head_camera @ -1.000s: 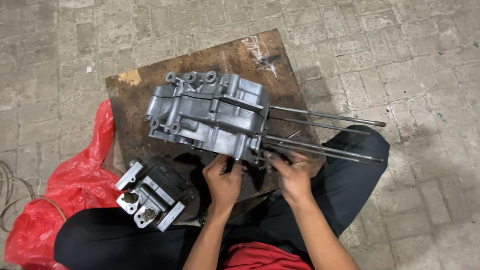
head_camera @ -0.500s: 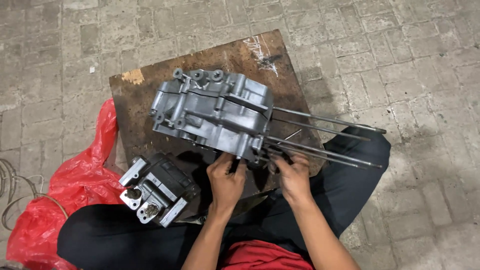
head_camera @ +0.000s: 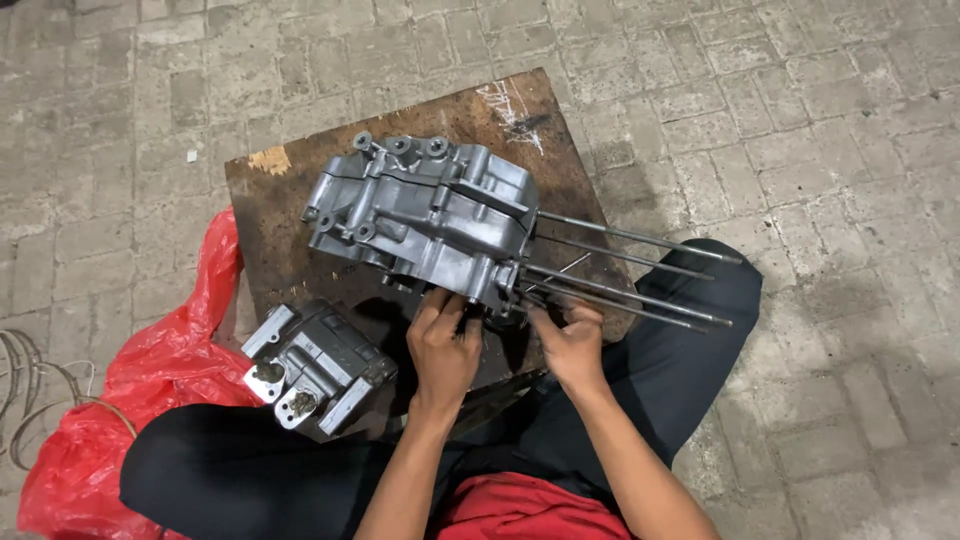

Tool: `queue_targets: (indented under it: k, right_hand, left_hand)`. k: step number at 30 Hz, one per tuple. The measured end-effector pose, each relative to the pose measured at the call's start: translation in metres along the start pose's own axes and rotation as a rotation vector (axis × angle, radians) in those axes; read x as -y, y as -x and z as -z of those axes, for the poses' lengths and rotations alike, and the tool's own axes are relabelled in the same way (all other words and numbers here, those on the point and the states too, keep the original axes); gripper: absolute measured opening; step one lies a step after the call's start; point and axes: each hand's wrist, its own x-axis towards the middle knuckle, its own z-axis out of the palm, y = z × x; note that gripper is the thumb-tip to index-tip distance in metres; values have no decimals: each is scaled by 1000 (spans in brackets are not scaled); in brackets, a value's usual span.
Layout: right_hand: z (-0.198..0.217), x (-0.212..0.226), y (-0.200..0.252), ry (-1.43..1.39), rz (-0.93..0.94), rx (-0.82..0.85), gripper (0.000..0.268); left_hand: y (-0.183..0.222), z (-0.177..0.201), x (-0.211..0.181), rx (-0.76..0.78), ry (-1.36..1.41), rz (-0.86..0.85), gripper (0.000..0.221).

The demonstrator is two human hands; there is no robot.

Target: Assembling a motorcycle engine crankcase by installing internal components and joining the casing halves.

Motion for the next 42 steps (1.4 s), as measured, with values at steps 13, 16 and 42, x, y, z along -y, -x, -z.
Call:
queue_targets:
  k: [13, 16, 42]
  right_hand:
    - [-24, 53, 1, 19, 147, -9, 17]
    - [-11, -1, -5, 110, 128, 2, 14]
    - [-18, 56, -3, 99, 29, 97, 26]
  left_hand:
    - [11, -4, 16, 156, -83, 124, 26]
    - [25, -11, 39, 123, -84, 84, 20]
    - [19, -20, 63, 15, -284, -319, 22]
